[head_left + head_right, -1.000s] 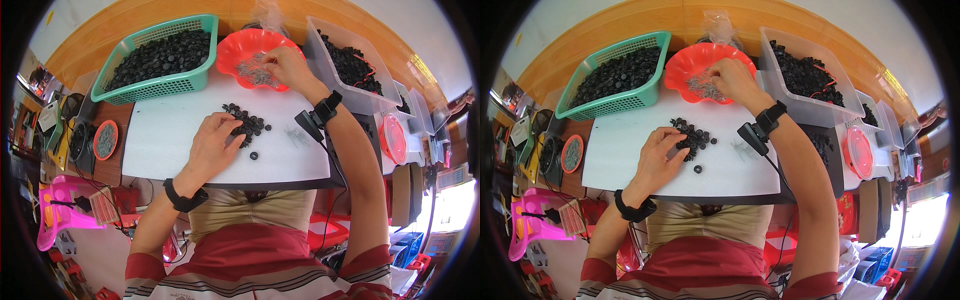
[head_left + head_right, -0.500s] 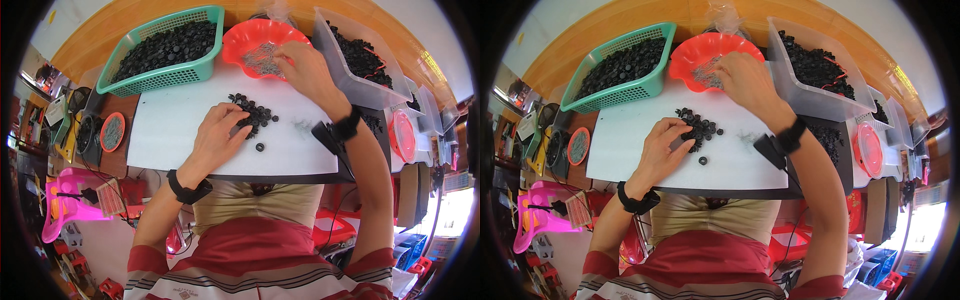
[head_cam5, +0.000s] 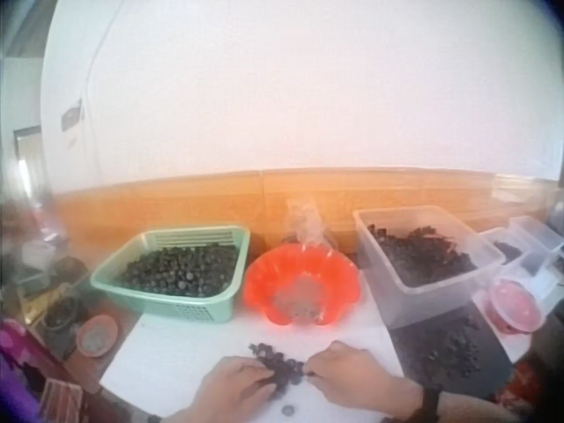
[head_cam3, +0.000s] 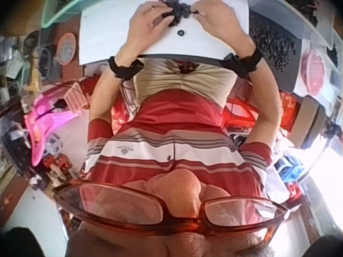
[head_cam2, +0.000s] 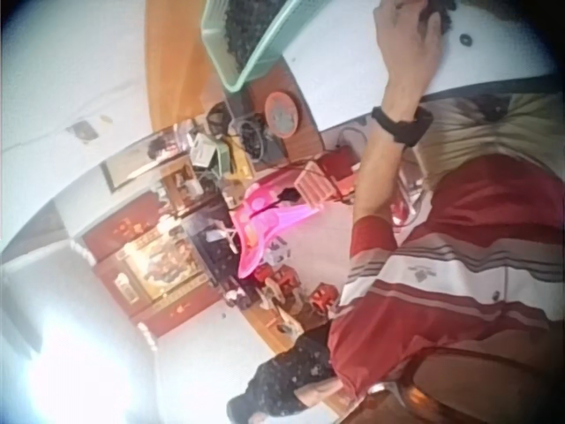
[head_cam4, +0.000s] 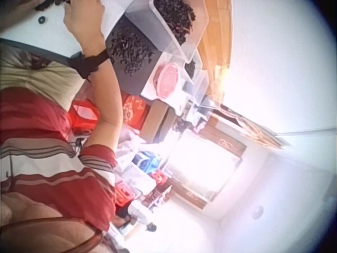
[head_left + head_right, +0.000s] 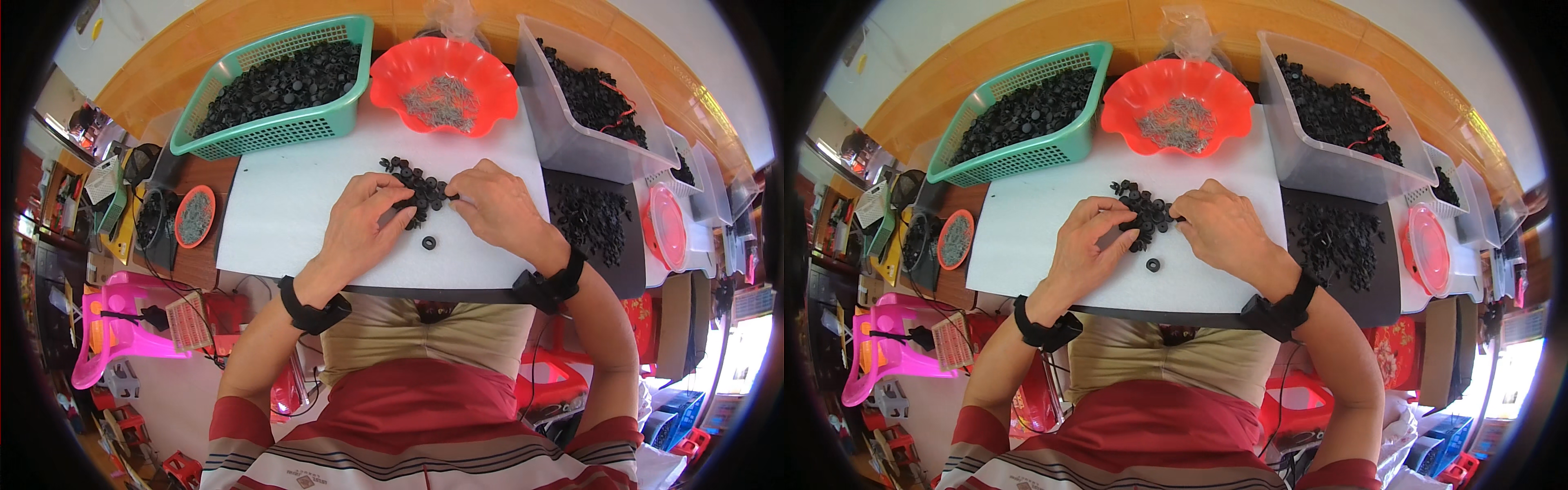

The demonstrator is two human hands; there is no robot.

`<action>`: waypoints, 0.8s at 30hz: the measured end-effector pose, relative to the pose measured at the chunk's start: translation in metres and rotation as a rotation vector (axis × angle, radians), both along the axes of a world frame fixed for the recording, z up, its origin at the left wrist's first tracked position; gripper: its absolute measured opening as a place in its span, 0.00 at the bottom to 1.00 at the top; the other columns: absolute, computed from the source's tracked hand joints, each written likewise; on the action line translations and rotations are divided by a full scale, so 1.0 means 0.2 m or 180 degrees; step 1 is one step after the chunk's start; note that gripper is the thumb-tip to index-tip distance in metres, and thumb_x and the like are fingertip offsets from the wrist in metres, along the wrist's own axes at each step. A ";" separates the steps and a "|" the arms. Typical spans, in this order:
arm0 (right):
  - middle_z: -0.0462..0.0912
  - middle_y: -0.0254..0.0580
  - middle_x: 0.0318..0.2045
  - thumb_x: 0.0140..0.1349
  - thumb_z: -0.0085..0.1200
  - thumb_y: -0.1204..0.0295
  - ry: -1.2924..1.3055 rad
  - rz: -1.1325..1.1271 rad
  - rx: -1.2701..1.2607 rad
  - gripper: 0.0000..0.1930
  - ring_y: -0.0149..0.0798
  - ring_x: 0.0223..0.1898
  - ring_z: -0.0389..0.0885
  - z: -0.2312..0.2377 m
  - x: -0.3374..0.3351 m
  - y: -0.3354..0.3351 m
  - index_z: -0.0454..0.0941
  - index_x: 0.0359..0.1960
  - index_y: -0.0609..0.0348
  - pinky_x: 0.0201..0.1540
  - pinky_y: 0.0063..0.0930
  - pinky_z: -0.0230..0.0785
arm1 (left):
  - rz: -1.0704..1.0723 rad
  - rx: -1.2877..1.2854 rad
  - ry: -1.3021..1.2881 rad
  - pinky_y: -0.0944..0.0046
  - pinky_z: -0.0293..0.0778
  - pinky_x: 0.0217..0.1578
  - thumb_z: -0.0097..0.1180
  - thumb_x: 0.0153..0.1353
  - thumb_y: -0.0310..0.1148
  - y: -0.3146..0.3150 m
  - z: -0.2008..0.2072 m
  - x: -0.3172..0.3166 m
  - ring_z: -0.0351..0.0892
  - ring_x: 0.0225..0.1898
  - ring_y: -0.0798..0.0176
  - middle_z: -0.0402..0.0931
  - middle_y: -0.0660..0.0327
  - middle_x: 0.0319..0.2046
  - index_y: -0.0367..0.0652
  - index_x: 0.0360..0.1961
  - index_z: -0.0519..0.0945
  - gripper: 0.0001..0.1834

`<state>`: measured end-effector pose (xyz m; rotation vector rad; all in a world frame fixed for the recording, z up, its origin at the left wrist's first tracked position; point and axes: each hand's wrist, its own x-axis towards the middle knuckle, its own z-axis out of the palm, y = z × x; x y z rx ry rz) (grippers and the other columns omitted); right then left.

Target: Sorting and inspecting small black shoe components from a larger bin into smaller sets.

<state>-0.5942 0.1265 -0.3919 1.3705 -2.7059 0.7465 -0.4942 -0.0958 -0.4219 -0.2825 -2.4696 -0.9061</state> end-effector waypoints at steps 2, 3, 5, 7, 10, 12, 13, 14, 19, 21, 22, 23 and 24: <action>0.85 0.40 0.39 0.59 0.62 0.74 0.0026 0.0035 0.0032 0.09 0.46 0.46 0.80 -0.01 0.00 0.01 0.83 0.42 0.57 0.48 0.42 0.75 | -0.0006 -0.0003 0.0091 0.59 0.78 0.48 0.70 0.56 0.26 0.00 0.00 0.00 0.81 0.48 0.54 0.81 0.56 0.45 0.41 0.44 0.86 0.14; 0.85 0.41 0.39 0.59 0.62 0.74 0.0085 0.0054 -0.0116 0.09 0.46 0.46 0.80 -0.02 0.00 0.02 0.83 0.42 0.57 0.48 0.42 0.75 | 0.0008 0.0010 0.0177 0.60 0.78 0.48 0.69 0.56 0.26 0.00 0.01 0.01 0.81 0.47 0.54 0.81 0.56 0.43 0.41 0.44 0.86 0.14; 0.85 0.41 0.39 0.59 0.62 0.74 0.0149 0.0086 -0.0271 0.09 0.47 0.46 0.80 -0.02 0.01 0.04 0.83 0.42 0.58 0.47 0.42 0.75 | 0.0034 0.0016 0.0268 0.60 0.78 0.48 0.69 0.56 0.26 0.00 0.01 0.02 0.81 0.47 0.54 0.81 0.56 0.42 0.41 0.45 0.86 0.14; 0.85 0.43 0.39 0.58 0.63 0.75 -0.0101 0.0118 -0.0521 0.11 0.47 0.44 0.80 0.01 0.04 0.06 0.82 0.43 0.59 0.45 0.41 0.75 | 0.0146 0.0154 0.0365 0.61 0.78 0.47 0.69 0.56 0.25 0.01 0.03 0.04 0.82 0.44 0.56 0.82 0.56 0.42 0.40 0.44 0.86 0.13; 0.85 0.43 0.40 0.56 0.66 0.76 -0.0262 0.0083 -0.1032 0.13 0.48 0.42 0.81 0.04 0.12 0.07 0.81 0.43 0.59 0.44 0.39 0.75 | 0.0038 0.0646 -0.0021 0.63 0.78 0.47 0.67 0.61 0.25 0.05 0.09 0.08 0.83 0.42 0.61 0.84 0.56 0.43 0.38 0.50 0.83 0.15; 0.85 0.43 0.40 0.55 0.67 0.76 -0.0241 0.0164 -0.1259 0.14 0.47 0.42 0.81 0.05 0.17 0.06 0.81 0.44 0.59 0.44 0.39 0.75 | -0.0213 0.1430 -0.0464 0.64 0.79 0.46 0.65 0.63 0.25 0.10 0.11 0.11 0.83 0.42 0.64 0.84 0.56 0.44 0.37 0.53 0.81 0.17; 0.85 0.42 0.40 0.54 0.68 0.77 -0.0217 0.0241 -0.1480 0.16 0.47 0.41 0.81 0.06 0.19 0.05 0.81 0.44 0.59 0.44 0.39 0.75 | -0.0470 0.2218 -0.0908 0.65 0.79 0.46 0.64 0.66 0.25 0.12 0.12 0.12 0.83 0.43 0.66 0.85 0.56 0.45 0.36 0.56 0.79 0.18; 0.85 0.42 0.40 0.54 0.68 0.77 -0.0216 0.0233 -0.1482 0.16 0.47 0.41 0.81 0.06 0.21 0.05 0.81 0.44 0.59 0.44 0.39 0.75 | -0.0478 0.2215 -0.0912 0.65 0.79 0.46 0.64 0.66 0.25 0.12 0.13 0.12 0.83 0.43 0.66 0.85 0.56 0.45 0.36 0.56 0.79 0.18; 0.85 0.40 0.40 0.53 0.68 0.78 -0.0124 0.0509 -0.1696 0.19 0.45 0.40 0.82 0.09 0.31 0.04 0.81 0.48 0.56 0.44 0.38 0.76 | -0.1218 0.3599 -0.1700 0.68 0.79 0.45 0.62 0.68 0.26 0.18 0.18 0.17 0.83 0.42 0.69 0.85 0.57 0.43 0.35 0.55 0.78 0.16; 0.85 0.38 0.41 0.53 0.67 0.79 -0.0177 0.0581 -0.1719 0.20 0.44 0.40 0.81 0.09 0.34 0.04 0.81 0.49 0.53 0.43 0.35 0.76 | -0.1198 0.3814 -0.1744 0.68 0.79 0.44 0.62 0.68 0.25 0.18 0.17 0.20 0.83 0.42 0.69 0.85 0.56 0.43 0.35 0.55 0.79 0.15; 0.85 0.38 0.41 0.53 0.67 0.79 -0.0175 0.0572 -0.1708 0.20 0.44 0.40 0.81 0.10 0.37 0.05 0.81 0.49 0.53 0.43 0.35 0.76 | -0.1165 0.4023 -0.1787 0.67 0.79 0.44 0.63 0.67 0.25 0.18 0.16 0.21 0.83 0.42 0.69 0.85 0.56 0.42 0.36 0.54 0.80 0.15; 0.85 0.37 0.41 0.52 0.67 0.79 0.0055 0.0584 -0.1725 0.19 0.44 0.39 0.81 0.12 0.40 0.05 0.82 0.47 0.53 0.43 0.34 0.76 | -0.1163 0.4032 -0.1782 0.67 0.79 0.44 0.63 0.67 0.25 0.18 0.17 0.22 0.83 0.42 0.69 0.85 0.56 0.42 0.36 0.54 0.80 0.15; 0.85 0.37 0.42 0.51 0.66 0.78 0.0278 0.0590 -0.1738 0.19 0.43 0.39 0.81 0.14 0.43 0.05 0.82 0.46 0.53 0.42 0.34 0.77 | -0.1073 0.4071 -0.1718 0.67 0.80 0.44 0.64 0.66 0.24 0.18 0.17 0.24 0.83 0.41 0.69 0.86 0.56 0.42 0.35 0.53 0.80 0.15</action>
